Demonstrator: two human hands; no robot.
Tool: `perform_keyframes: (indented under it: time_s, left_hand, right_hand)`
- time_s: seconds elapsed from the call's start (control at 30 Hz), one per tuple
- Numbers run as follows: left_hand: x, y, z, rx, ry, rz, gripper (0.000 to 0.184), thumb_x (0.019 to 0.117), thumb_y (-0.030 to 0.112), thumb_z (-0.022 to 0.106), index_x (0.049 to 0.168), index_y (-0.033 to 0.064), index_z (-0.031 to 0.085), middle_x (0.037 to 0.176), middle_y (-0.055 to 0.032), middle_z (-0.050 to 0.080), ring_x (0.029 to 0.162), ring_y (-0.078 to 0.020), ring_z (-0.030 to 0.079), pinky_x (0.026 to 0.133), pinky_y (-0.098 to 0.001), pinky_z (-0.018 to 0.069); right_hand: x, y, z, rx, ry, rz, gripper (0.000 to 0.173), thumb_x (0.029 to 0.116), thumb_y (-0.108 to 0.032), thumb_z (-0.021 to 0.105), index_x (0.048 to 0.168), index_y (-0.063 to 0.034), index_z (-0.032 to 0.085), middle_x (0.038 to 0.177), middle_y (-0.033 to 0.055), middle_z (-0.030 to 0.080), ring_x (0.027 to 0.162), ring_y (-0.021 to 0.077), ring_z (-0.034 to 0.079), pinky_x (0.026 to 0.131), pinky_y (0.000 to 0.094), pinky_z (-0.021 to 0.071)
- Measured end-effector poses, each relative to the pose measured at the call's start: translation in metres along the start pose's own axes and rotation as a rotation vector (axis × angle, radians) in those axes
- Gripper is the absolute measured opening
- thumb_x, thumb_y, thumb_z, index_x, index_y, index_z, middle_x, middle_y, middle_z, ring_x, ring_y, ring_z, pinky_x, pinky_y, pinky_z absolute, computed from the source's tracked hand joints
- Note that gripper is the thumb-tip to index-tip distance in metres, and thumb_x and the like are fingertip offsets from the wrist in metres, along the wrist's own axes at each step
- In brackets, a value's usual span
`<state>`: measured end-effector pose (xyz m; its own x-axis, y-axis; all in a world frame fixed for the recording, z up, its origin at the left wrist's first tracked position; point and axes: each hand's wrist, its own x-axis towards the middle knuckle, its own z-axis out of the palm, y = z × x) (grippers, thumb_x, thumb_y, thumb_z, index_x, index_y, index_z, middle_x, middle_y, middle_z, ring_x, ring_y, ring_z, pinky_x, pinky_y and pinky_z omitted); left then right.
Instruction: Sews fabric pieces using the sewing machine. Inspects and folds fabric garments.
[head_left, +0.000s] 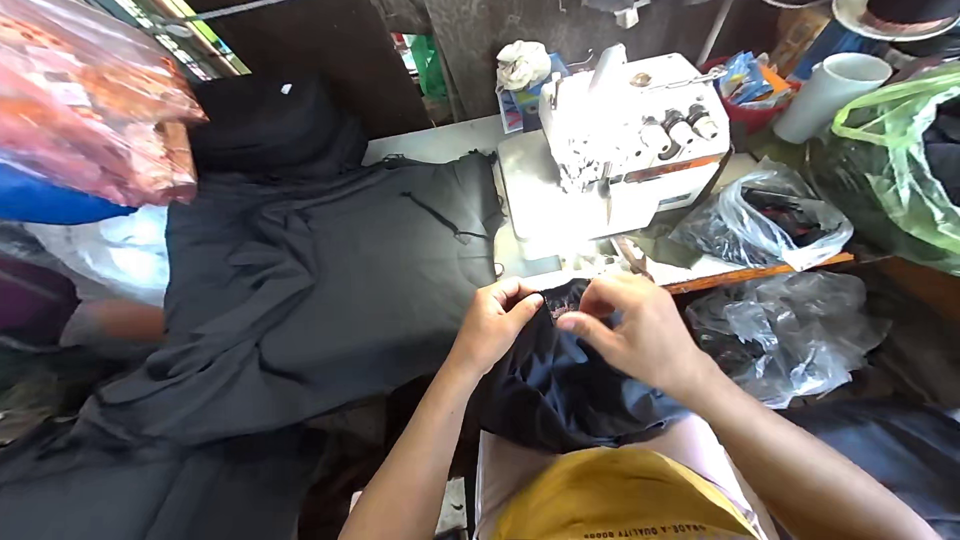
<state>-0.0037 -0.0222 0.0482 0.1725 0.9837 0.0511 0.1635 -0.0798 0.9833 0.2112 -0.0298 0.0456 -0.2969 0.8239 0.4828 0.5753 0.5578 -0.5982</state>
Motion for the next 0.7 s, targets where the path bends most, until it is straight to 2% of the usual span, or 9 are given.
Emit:
perform_keyframes:
  time_s: [0.07,0.13,0.23,0.33,0.53,0.6,0.7]
  left_hand:
    - [-0.001,0.003,0.005,-0.003,-0.042,0.009,0.012,0.0974,0.007,0.062,0.096,0.0046,0.073,0.087,0.0011,0.073,0.081,-0.0041,0.068,0.078,-0.0229,0.0572]
    - [-0.003,0.004,0.008,0.051,-0.096,0.059,0.013,0.0981,0.01,0.061,0.097,0.0061,0.074,0.088,0.0032,0.072,0.083,-0.002,0.067,0.078,-0.0211,0.0561]
    - [-0.006,0.004,0.006,0.215,-0.134,0.171,0.015,0.0993,0.015,0.062,0.099,0.0068,0.074,0.092,0.0046,0.073,0.086,0.002,0.066,0.081,-0.0178,0.0551]
    - [-0.009,0.007,0.003,0.383,-0.169,0.275,0.018,0.0999,0.018,0.06,0.101,0.0068,0.075,0.096,0.0031,0.073,0.091,0.0041,0.065,0.084,-0.0146,0.0532]
    - [-0.016,0.017,0.008,0.513,-0.295,0.313,0.021,0.1016,0.022,0.059,0.103,0.0065,0.073,0.095,0.0005,0.072,0.091,0.002,0.066,0.083,-0.0148,0.053]
    - [-0.021,0.02,0.007,0.528,-0.444,0.339,0.023,0.1029,0.026,0.059,0.101,0.0067,0.071,0.09,-0.0003,0.071,0.084,0.0,0.066,0.077,-0.0171,0.0538]
    - [-0.045,0.029,0.009,0.46,-0.741,0.449,0.028,0.1051,0.028,0.056,0.088,0.008,0.067,0.071,-0.0006,0.062,0.063,-0.0053,0.059,0.057,-0.0218,0.0486]
  right_hand:
    - [-0.007,-0.005,0.007,-0.086,-0.025,0.019,0.062,0.0921,-0.066,0.059,0.085,-0.0061,0.07,0.073,0.0069,0.065,0.07,0.0238,0.065,0.064,0.0469,0.0523]
    - [-0.008,-0.004,0.011,-0.136,-0.008,0.017,0.061,0.09,-0.066,0.061,0.085,-0.0058,0.068,0.073,0.0067,0.063,0.068,0.0235,0.063,0.062,0.0441,0.0508]
    - [-0.006,0.001,0.007,-0.112,-0.064,-0.024,0.043,0.0952,-0.047,0.066,0.088,-0.0054,0.068,0.076,0.007,0.066,0.073,0.0235,0.066,0.067,0.0438,0.0544]
    - [-0.004,0.002,0.001,-0.111,-0.166,-0.086,0.026,0.099,-0.028,0.06,0.087,-0.0054,0.067,0.077,0.0081,0.064,0.073,0.0243,0.066,0.065,0.0429,0.0534]
    - [-0.011,-0.001,-0.004,-0.219,-0.226,-0.254,0.024,0.0968,-0.021,0.053,0.079,-0.0068,0.062,0.069,0.0079,0.059,0.066,0.026,0.063,0.056,0.0405,0.0477]
    - [-0.019,0.001,-0.011,-0.099,-0.297,-0.352,0.024,0.0943,-0.017,0.053,0.074,-0.0067,0.059,0.064,0.0075,0.057,0.062,0.0254,0.061,0.053,0.0397,0.0456]
    - [-0.036,-0.005,-0.032,0.302,-0.602,-0.469,0.023,0.0922,-0.014,0.058,0.07,-0.0066,0.057,0.064,0.0072,0.056,0.059,0.0215,0.059,0.052,0.0379,0.0467]
